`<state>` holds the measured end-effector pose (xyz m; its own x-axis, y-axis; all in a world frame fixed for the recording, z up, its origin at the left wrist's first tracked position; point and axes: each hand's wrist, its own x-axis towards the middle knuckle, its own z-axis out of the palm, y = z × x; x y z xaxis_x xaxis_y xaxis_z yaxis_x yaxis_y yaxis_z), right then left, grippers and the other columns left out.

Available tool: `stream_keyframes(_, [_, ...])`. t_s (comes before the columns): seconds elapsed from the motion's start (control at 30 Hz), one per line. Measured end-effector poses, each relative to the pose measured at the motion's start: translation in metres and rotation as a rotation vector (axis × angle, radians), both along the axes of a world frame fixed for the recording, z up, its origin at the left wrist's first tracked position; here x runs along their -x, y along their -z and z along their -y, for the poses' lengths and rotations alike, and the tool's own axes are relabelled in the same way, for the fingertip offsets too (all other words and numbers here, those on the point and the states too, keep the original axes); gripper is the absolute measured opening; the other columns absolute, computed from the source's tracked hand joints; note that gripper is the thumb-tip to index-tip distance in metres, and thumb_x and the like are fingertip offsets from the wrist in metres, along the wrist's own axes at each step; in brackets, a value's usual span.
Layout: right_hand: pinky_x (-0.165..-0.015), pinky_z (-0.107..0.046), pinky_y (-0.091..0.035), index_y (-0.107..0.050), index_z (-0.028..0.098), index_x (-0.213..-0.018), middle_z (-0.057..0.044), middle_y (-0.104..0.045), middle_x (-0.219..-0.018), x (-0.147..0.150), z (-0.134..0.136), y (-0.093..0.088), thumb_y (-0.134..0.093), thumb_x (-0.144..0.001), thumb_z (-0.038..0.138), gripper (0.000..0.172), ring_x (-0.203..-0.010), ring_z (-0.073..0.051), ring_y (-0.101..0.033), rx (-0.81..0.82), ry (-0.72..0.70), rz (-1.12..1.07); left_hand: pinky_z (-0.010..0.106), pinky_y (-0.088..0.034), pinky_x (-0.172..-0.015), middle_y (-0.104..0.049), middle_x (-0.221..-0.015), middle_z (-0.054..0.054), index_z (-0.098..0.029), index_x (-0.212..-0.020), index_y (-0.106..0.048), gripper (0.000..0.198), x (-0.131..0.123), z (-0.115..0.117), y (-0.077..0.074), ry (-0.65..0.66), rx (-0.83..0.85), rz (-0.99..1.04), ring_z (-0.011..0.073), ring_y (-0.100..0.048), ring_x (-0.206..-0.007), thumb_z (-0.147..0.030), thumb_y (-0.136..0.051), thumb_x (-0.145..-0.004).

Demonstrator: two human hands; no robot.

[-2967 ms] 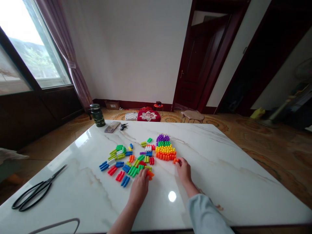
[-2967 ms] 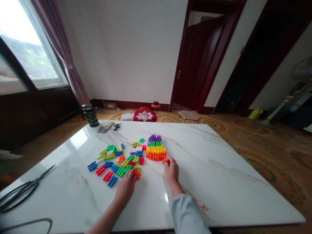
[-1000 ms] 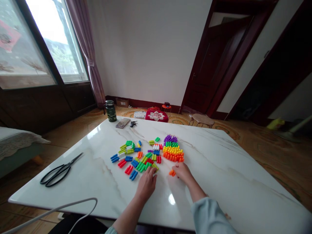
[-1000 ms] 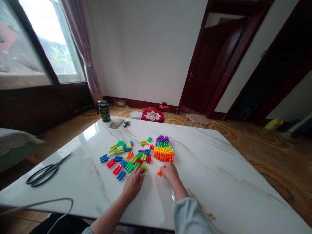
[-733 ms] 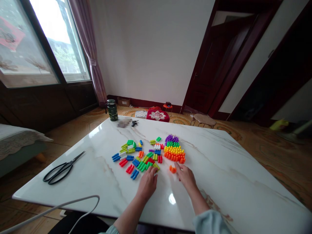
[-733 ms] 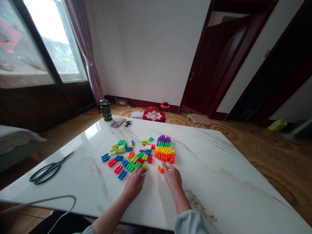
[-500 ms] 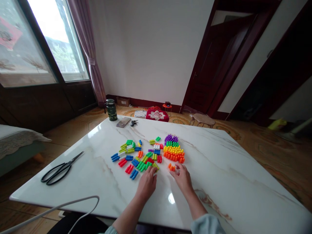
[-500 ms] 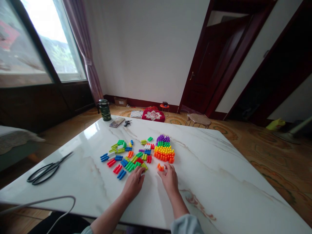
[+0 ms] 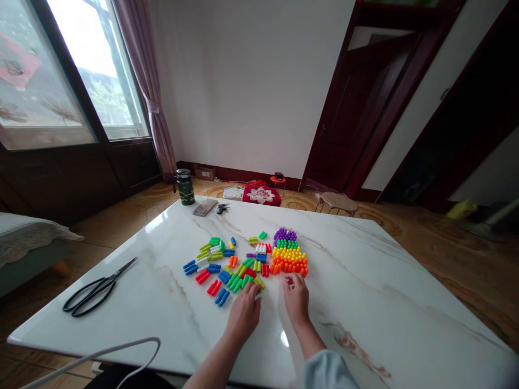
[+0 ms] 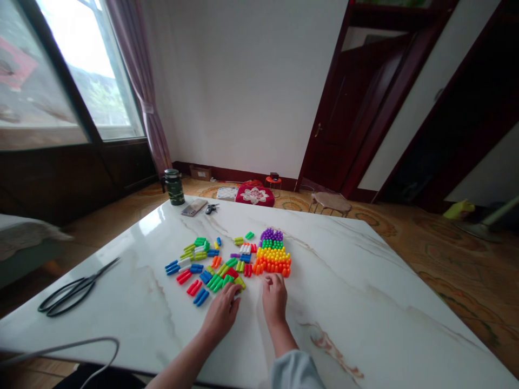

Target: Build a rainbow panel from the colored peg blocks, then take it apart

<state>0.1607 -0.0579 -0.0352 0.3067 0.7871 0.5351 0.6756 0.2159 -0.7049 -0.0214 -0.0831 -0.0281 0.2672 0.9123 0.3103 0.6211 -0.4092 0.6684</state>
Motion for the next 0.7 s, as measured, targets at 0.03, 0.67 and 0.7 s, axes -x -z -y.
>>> stream_keyframes(0.03, [-0.072,-0.033,-0.053,-0.064,0.017,-0.081,-0.008,-0.064,-0.083,0.001,0.003,0.000,-0.049,-0.083,0.021,0.016,-0.079,-0.020,-0.062,0.006,-0.031,0.031,0.031,-0.049,-0.082,-0.060,-0.106,0.008,-0.022,-0.109,-0.056,0.029,0.000,0.000,0.000,0.000,0.004,0.000,0.0191,-0.061,-0.093,-0.013,-0.042,-0.085])
stream_keyframes(0.67, [-0.103,-0.034,-0.043,-0.064,0.018,-0.122,-0.009,-0.066,-0.122,0.029,-0.002,-0.008,-0.047,-0.079,0.006,0.047,-0.116,-0.020,-0.058,0.243,-0.171,0.354,0.031,-0.049,-0.083,-0.060,-0.104,0.007,-0.022,-0.108,-0.056,0.032,0.000,0.002,-0.004,-0.008,0.005,-0.001,0.0192,-0.060,-0.095,-0.010,-0.043,-0.082])
stream_keyframes(0.7, [-0.103,-0.033,-0.043,-0.064,0.017,-0.122,-0.010,-0.065,-0.123,0.030,-0.002,-0.009,-0.048,-0.079,0.006,0.047,-0.117,-0.020,-0.057,0.249,-0.161,0.359,0.031,-0.049,-0.083,-0.059,-0.104,0.007,-0.022,-0.109,-0.056,0.032,0.000,0.002,-0.003,-0.009,0.004,-0.002,0.0193,-0.060,-0.095,-0.010,-0.043,-0.082])
